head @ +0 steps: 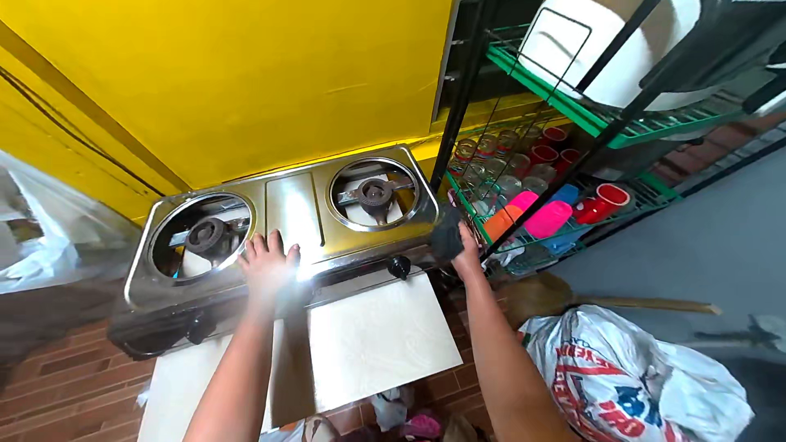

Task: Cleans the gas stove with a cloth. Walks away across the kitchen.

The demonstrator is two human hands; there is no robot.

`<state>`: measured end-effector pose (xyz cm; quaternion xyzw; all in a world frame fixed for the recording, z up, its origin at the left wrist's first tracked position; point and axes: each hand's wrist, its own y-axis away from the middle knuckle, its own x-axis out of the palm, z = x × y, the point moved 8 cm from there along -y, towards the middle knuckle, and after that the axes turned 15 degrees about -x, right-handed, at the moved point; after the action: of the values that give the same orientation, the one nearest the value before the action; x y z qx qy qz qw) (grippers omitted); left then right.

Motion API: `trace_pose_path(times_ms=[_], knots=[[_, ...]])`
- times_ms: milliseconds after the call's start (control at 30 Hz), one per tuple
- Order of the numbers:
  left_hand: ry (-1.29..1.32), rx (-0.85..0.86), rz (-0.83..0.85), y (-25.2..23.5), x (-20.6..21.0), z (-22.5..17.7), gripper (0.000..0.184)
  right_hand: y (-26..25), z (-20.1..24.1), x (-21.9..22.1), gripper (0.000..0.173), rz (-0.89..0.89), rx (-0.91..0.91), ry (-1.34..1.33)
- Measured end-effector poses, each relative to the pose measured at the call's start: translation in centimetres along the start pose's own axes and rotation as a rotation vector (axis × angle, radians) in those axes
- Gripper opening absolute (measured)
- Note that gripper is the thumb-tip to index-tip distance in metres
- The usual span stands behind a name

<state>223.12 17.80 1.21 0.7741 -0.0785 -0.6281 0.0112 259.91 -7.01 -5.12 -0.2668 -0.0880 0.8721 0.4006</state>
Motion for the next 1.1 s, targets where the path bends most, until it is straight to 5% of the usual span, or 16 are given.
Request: trace_pose_path(times_ms=[167,267,433,567,667,867,1100], knots=[[-0.002,0.015,-0.006,0.3,0.1,-0.3,0.075,5.2,-4.5,-2.5,0.033,0.035,0.118,-0.094],[0.018,0.035,-0.009,0.3,-0.1,-0.5,0.075,5.9,-4.8,-4.3,0.025,-0.141,0.235,-0.274],[0.020,0.053,-0.018,0.2,0.2,-0.3,0.076,3.8,-2.0,-0.5,0.058,-0.012,0.184,-0.388],[-0.005,0.040,-0.021,0.3,0.0,-0.5,0.077,3.5,-3.0,-0.1,0.050,-0.089,0.116,-0.338],[-0.019,0.027,-0.011,0.4,0.0,-0.5,0.073,4.8,-0.7,-0.2,0.044,-0.059,0.100,0.031],[-0.027,-0.034,0.028,0.3,0.2,-0.3,0.068,8.8,4.6,3.4,0.035,0.567,0.402,0.665],[-0.032,-0.038,0.034,-0.3,0.7,0.2,0.069,9.9,9.9,7.9,0.039,0.870,0.201,0.734]])
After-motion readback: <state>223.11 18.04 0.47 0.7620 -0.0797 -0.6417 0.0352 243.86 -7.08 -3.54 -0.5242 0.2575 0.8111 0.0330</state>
